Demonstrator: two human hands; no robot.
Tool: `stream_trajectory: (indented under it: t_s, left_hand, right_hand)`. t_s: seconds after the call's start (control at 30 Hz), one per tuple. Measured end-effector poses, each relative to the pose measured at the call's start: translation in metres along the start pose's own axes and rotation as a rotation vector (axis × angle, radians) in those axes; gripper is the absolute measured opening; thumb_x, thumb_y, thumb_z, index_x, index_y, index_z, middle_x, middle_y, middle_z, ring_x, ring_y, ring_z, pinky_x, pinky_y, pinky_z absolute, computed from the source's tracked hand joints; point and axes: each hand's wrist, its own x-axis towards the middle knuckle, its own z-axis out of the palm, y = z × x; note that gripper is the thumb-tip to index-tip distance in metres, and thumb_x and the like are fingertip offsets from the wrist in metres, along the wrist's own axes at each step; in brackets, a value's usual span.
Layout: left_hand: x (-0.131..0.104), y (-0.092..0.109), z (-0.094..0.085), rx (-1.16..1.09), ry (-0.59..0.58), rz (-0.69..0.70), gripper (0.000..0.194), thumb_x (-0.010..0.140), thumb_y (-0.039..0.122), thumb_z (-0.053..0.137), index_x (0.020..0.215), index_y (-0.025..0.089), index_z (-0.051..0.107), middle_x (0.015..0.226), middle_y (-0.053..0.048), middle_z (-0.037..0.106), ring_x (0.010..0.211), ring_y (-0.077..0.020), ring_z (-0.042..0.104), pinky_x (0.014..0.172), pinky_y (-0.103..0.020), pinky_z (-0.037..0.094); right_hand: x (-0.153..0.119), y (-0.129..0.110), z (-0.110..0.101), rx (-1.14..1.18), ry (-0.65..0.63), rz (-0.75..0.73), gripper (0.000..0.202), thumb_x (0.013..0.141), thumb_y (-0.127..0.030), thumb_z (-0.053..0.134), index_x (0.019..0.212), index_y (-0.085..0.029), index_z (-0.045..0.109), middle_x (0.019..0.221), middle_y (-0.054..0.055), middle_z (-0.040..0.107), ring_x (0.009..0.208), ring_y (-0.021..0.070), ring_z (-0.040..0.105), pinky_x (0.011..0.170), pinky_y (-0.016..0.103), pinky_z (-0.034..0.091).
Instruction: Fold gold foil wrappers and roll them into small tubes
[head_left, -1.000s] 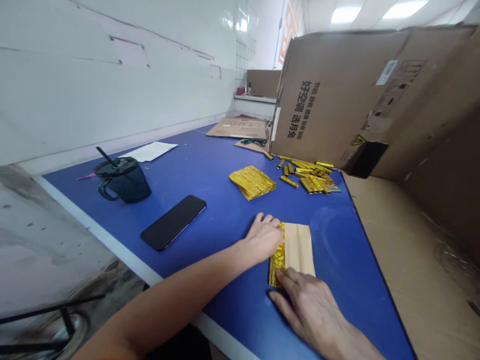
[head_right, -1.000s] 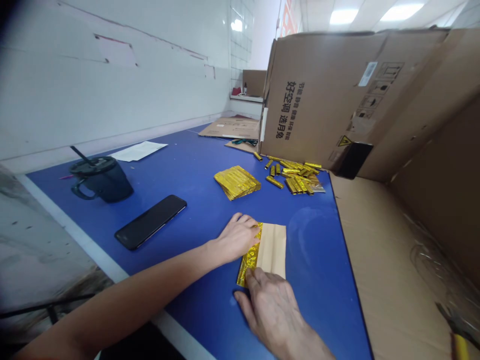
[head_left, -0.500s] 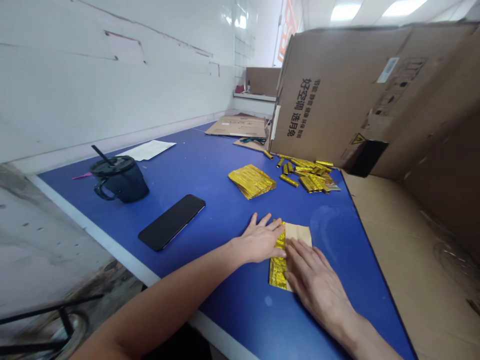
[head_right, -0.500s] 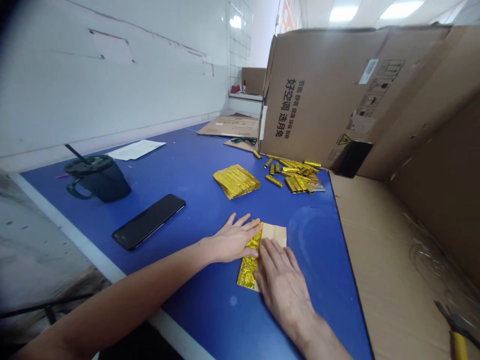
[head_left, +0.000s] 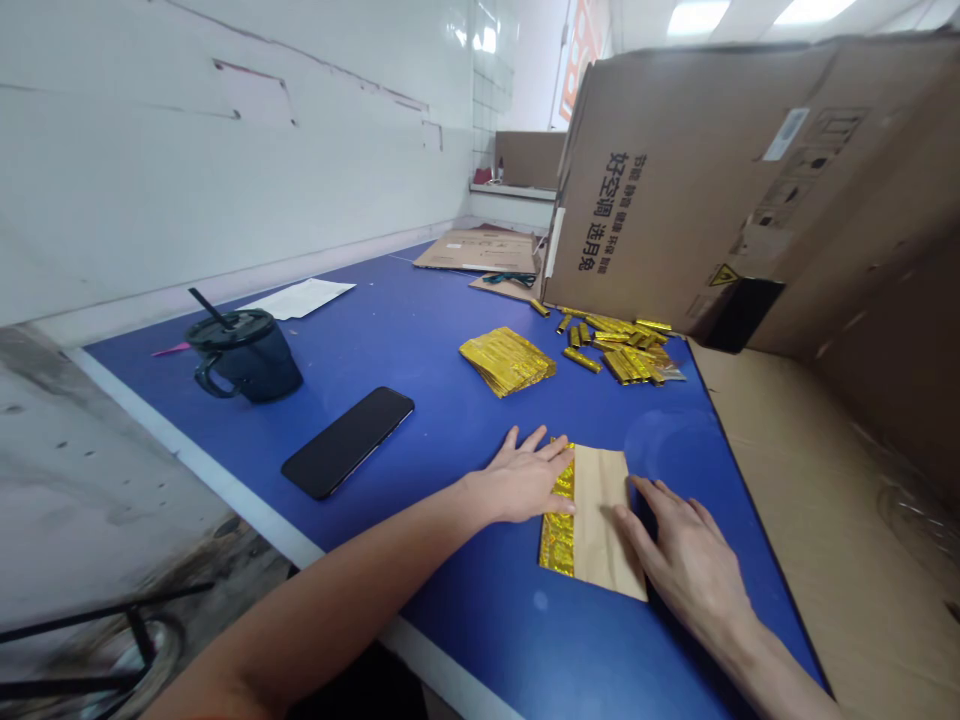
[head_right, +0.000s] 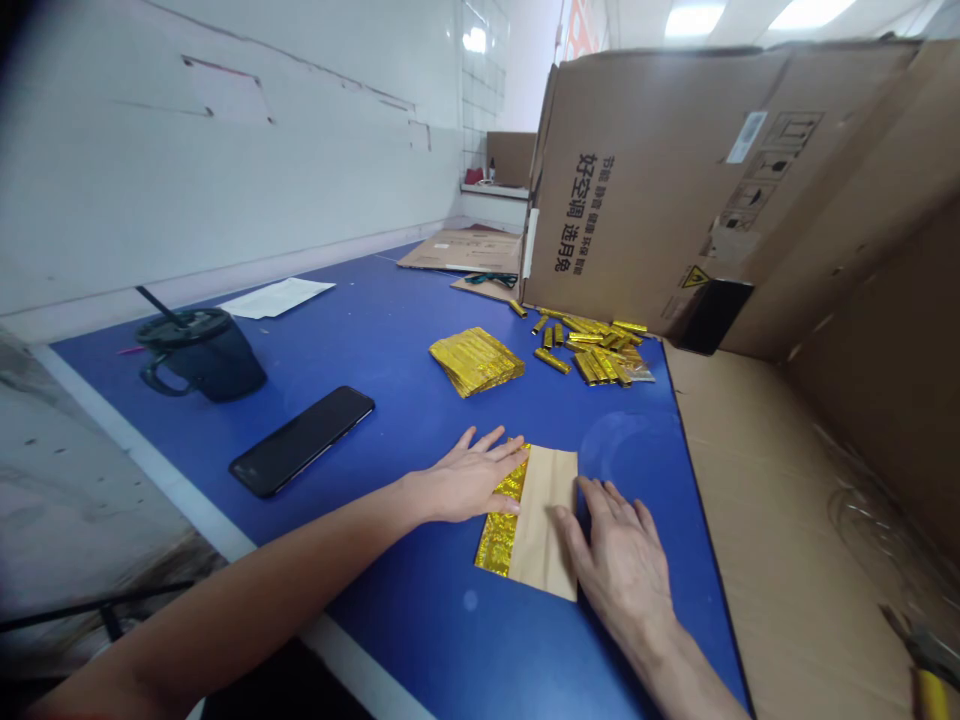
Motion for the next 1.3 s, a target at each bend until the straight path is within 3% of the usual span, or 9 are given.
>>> stream_trajectory:
  t_s: [0.1, 0.23, 0.4, 0.53, 0.73, 0.93, 1.1, 1.3]
  left_hand:
    - [-0.001, 0.001, -0.001, 0.005, -0.001, -0.005, 0.068, 0.078, 0.055, 0.038, 0.133, 0.023, 0.015, 0.14, -0.008, 0.016, 0.127, -0.0307, 0.007, 0.095, -0.057, 0.011]
    - [-0.002, 0.003, -0.002, 0.01, -0.01, -0.004, 0.06, 0.079, 0.054, 0.038, 0.131, 0.029, 0.02, 0.14, -0.007, 0.016, 0.127, -0.0317, 0.008, 0.094, -0.058, 0.011]
    - [-0.003, 0.003, 0.0, 0.022, 0.015, 0.011, 0.057, 0.08, 0.053, 0.036, 0.13, 0.03, 0.022, 0.14, -0.008, 0.016, 0.126, -0.0337, 0.008, 0.092, -0.06, 0.011]
    - [-0.003, 0.003, 0.0, 0.031, 0.028, 0.021, 0.056, 0.08, 0.052, 0.036, 0.129, 0.029, 0.025, 0.14, -0.008, 0.017, 0.126, -0.0339, 0.009, 0.092, -0.06, 0.011]
    - [-0.002, 0.005, -0.001, 0.037, 0.025, 0.028, 0.052, 0.08, 0.05, 0.036, 0.126, 0.027, 0.031, 0.139, -0.01, 0.017, 0.126, -0.0345, 0.009, 0.091, -0.06, 0.012]
    - [-0.002, 0.006, 0.0, 0.061, -0.003, 0.044, 0.039, 0.082, 0.042, 0.035, 0.116, 0.024, 0.043, 0.139, -0.012, 0.016, 0.126, -0.0354, 0.009, 0.091, -0.061, 0.013]
    - [-0.001, 0.005, -0.001, 0.059, -0.025, 0.033, 0.045, 0.082, 0.044, 0.034, 0.123, 0.027, 0.035, 0.14, -0.011, 0.014, 0.126, -0.0349, 0.007, 0.091, -0.061, 0.01]
    - [-0.002, 0.005, -0.001, -0.012, 0.0, 0.023, 0.062, 0.08, 0.049, 0.035, 0.133, 0.027, 0.01, 0.14, -0.01, 0.015, 0.126, -0.034, 0.006, 0.092, -0.06, 0.01]
  right_hand:
    - [-0.001, 0.0, -0.005, 0.09, 0.016, 0.045, 0.043, 0.083, -0.044, 0.034, 0.107, -0.015, 0.055, 0.098, 0.01, 0.063, 0.094, 0.0243, 0.055, 0.084, 0.042, 0.04]
    - [-0.005, -0.006, -0.005, 0.231, 0.075, 0.077, 0.039, 0.083, -0.042, 0.034, 0.106, -0.017, 0.054, 0.095, 0.008, 0.063, 0.087, 0.0228, 0.056, 0.078, 0.039, 0.044]
    - [-0.008, -0.012, -0.003, 0.371, 0.099, -0.073, 0.037, 0.085, -0.037, 0.034, 0.112, -0.017, 0.049, 0.104, 0.009, 0.06, 0.096, 0.022, 0.053, 0.084, 0.039, 0.042]
    - [-0.009, -0.016, 0.002, 0.375, 0.071, -0.167, 0.043, 0.086, -0.035, 0.031, 0.123, -0.016, 0.039, 0.119, 0.011, 0.052, 0.11, 0.0222, 0.046, 0.091, 0.041, 0.038]
    - [-0.008, -0.016, 0.01, 0.202, -0.055, -0.321, 0.059, 0.086, -0.04, 0.031, 0.136, -0.016, 0.013, 0.138, 0.011, 0.024, 0.126, 0.024, 0.019, 0.098, 0.051, 0.022]
    - [-0.006, -0.022, 0.01, 0.096, -0.188, -0.344, 0.065, 0.083, -0.049, 0.029, 0.136, -0.016, 0.01, 0.14, 0.009, 0.016, 0.128, 0.0234, 0.009, 0.099, 0.052, 0.017]
    - [-0.005, -0.026, 0.009, 0.049, -0.235, -0.296, 0.071, 0.08, -0.057, 0.029, 0.135, -0.015, 0.014, 0.14, 0.009, 0.016, 0.128, 0.0236, 0.008, 0.1, 0.052, 0.014]
    - [-0.004, -0.023, 0.005, 0.041, -0.31, -0.303, 0.07, 0.08, -0.058, 0.026, 0.135, -0.016, 0.013, 0.14, 0.008, 0.014, 0.128, 0.0233, 0.009, 0.1, 0.053, 0.012]
